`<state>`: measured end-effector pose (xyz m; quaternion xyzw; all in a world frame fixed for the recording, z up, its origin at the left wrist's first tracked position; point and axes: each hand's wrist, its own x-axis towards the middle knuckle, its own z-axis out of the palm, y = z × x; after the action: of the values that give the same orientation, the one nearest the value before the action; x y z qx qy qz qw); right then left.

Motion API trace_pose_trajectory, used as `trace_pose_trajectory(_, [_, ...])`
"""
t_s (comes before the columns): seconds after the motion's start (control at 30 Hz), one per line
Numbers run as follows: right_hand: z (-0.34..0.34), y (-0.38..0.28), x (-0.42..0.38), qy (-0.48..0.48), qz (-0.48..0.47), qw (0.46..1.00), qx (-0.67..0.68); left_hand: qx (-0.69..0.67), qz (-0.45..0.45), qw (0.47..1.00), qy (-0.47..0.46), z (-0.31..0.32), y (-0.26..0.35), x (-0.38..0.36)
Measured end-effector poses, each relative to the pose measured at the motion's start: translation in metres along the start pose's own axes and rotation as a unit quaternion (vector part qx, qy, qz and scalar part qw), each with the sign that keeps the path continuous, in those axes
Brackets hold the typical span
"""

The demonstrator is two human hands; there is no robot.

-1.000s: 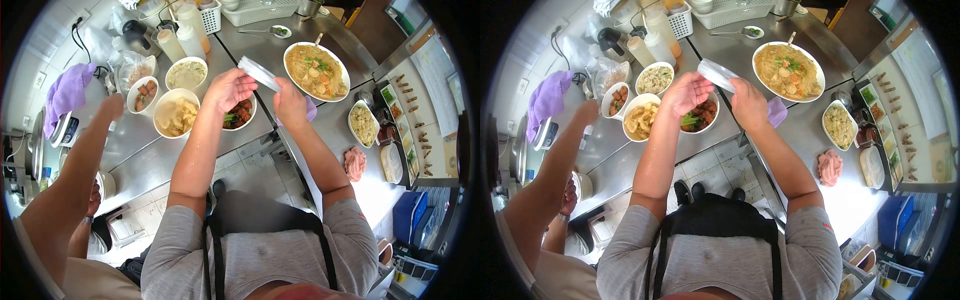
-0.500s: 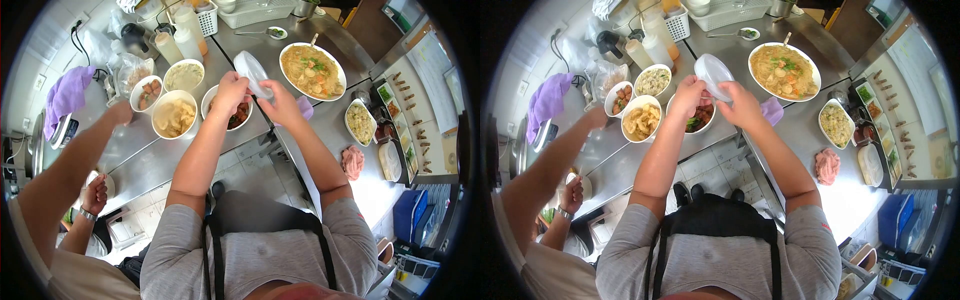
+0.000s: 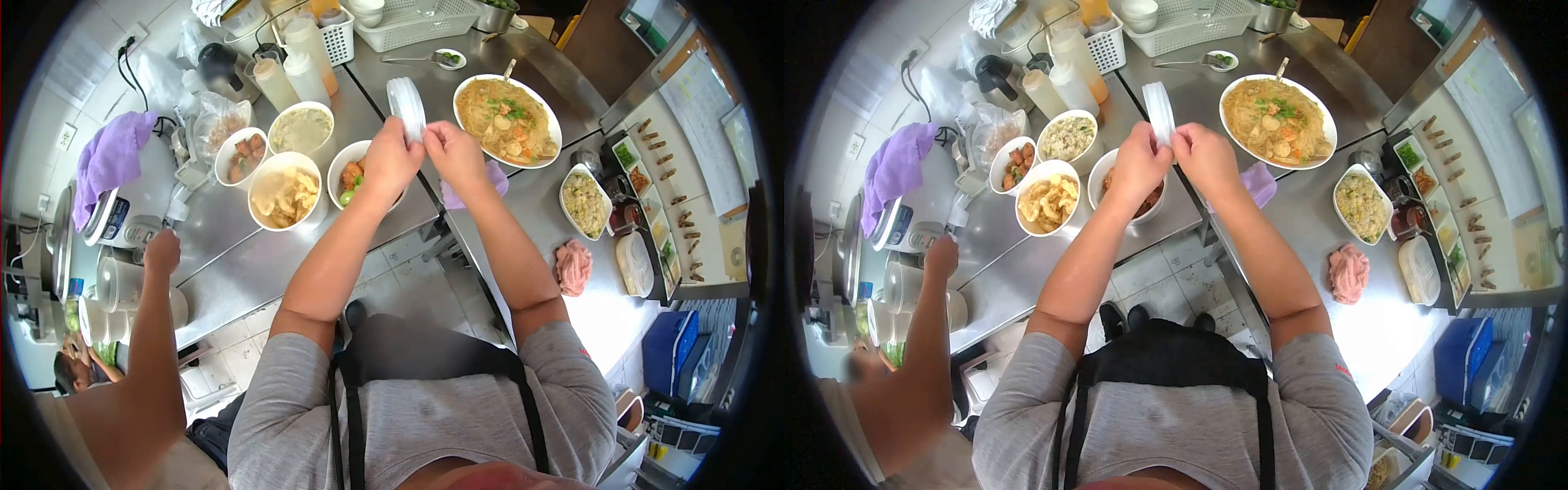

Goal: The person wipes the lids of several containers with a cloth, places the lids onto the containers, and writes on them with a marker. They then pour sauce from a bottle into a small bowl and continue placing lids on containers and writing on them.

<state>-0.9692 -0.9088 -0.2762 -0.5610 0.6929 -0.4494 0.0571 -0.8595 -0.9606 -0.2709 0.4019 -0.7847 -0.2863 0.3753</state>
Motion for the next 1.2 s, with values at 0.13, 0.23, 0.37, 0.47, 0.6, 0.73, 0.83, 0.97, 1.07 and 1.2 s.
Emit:
trace_pose_trajectory(0.13, [0.003, 0.012, 0.006, 0.026, -0.044, 0.996, -0.072, -0.018, -0.013, 1.0, -0.004, -0.003, 0.001, 0.005])
trace_pose_trajectory(0.23, [-0.008, 0.051, 0.017, 0.051, 0.097, 0.988, 0.108, -0.06, -0.025, 0.997, 0.029, -0.014, -0.015, 0.023])
trace_pose_trajectory(0.37, [-0.022, 0.075, 0.019, 0.032, 0.111, 0.973, 0.202, 0.023, 0.02, 0.998, 0.058, -0.018, -0.028, 0.04])
trace_pose_trajectory(0.47, [-0.01, 0.079, 0.011, 0.094, -0.008, 0.994, -0.062, -0.027, -0.021, 0.996, 0.078, -0.028, -0.042, 0.049])
trace_pose_trajectory(0.6, [0.008, 0.079, 0.007, 0.012, -0.055, 0.969, -0.241, -0.321, -0.138, 0.936, 0.041, -0.036, -0.044, 0.046])
trace_pose_trajectory(0.73, [0.012, 0.076, 0.01, 0.035, -0.045, 0.973, -0.223, -0.314, -0.171, 0.933, 0.036, -0.038, -0.047, 0.045])
trace_pose_trajectory(0.83, [0.013, 0.069, 0.008, 0.073, -0.038, 0.972, -0.218, -0.279, -0.195, 0.94, 0.014, -0.03, -0.058, 0.055])
trace_pose_trajectory(0.97, [0.014, 0.062, 0.003, 0.11, -0.048, 0.967, -0.223, -0.008, -0.059, 0.985, 0.165, 0.008, -0.068, 0.048])
trace_pose_trajectory(1.07, [0.017, 0.057, -0.001, 0.117, -0.072, 0.97, -0.198, -0.022, -0.07, 0.996, 0.05, 0.037, -0.05, 0.034])
trace_pose_trajectory(1.2, [0.015, 0.046, -0.007, 0.101, -0.078, 0.978, -0.167, -0.153, -0.097, 0.979, -0.09, 0.039, -0.021, 0.027])
